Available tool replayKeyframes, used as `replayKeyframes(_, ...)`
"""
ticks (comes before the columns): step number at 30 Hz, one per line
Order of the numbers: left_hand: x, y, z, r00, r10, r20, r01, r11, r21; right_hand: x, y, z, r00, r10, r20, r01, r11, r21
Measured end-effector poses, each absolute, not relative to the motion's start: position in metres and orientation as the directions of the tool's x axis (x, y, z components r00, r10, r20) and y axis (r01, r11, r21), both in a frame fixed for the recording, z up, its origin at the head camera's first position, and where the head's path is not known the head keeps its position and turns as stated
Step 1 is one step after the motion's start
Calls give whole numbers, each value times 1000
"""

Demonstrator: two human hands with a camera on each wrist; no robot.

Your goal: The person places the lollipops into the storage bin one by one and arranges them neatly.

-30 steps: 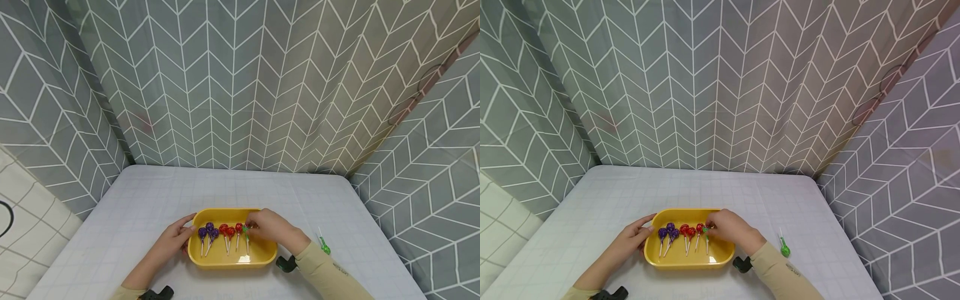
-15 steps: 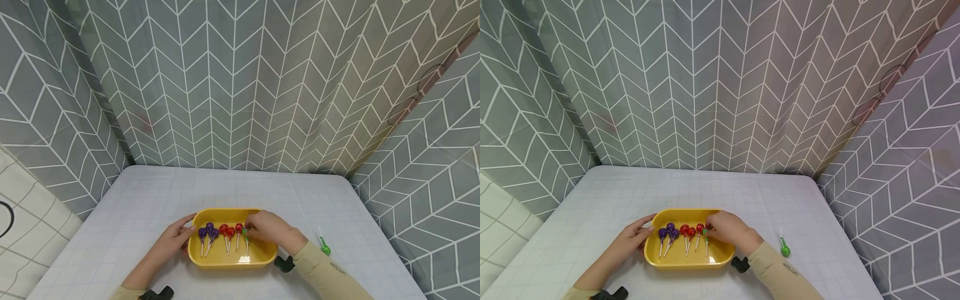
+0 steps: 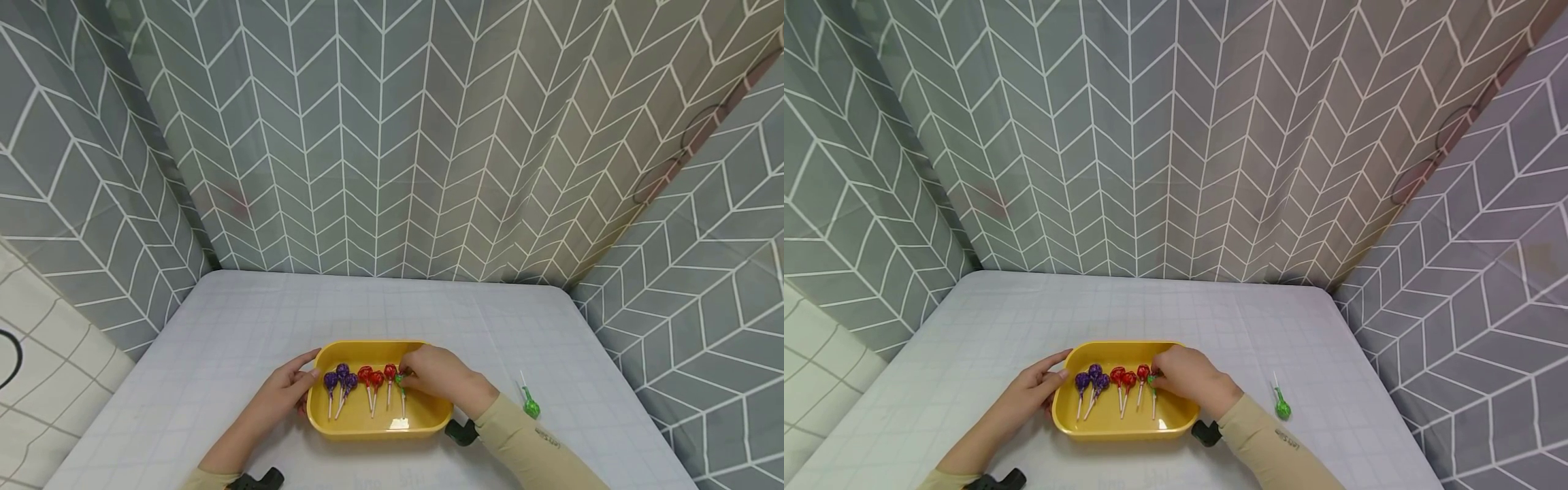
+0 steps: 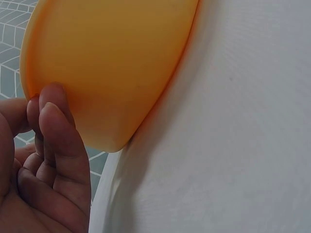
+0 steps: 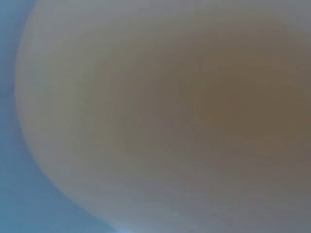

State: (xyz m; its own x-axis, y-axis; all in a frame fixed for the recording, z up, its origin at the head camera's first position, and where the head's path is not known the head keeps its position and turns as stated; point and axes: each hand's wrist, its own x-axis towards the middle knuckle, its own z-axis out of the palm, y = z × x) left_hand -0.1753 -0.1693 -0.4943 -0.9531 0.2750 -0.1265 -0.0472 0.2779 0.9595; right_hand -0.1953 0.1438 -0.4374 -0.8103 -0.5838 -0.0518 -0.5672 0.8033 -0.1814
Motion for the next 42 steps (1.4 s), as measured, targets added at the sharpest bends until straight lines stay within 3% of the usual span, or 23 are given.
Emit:
replayKeyframes(6, -175, -169, -494, -952, 278, -126, -46, 277, 960, -196, 145, -438, -810, -584, -47, -564, 800, -206)
replayKeyframes(15, -176, -169, -496, -955, 264, -138, -62, 279, 958, -198, 152, -433, -822, -568, -43, -511, 769, -384)
replayKeyframes(42, -176, -169, -496, -959, 250, -137, -63, 283, 957, -198, 169, -424, -842, -540, 22, -440, 661, -608)
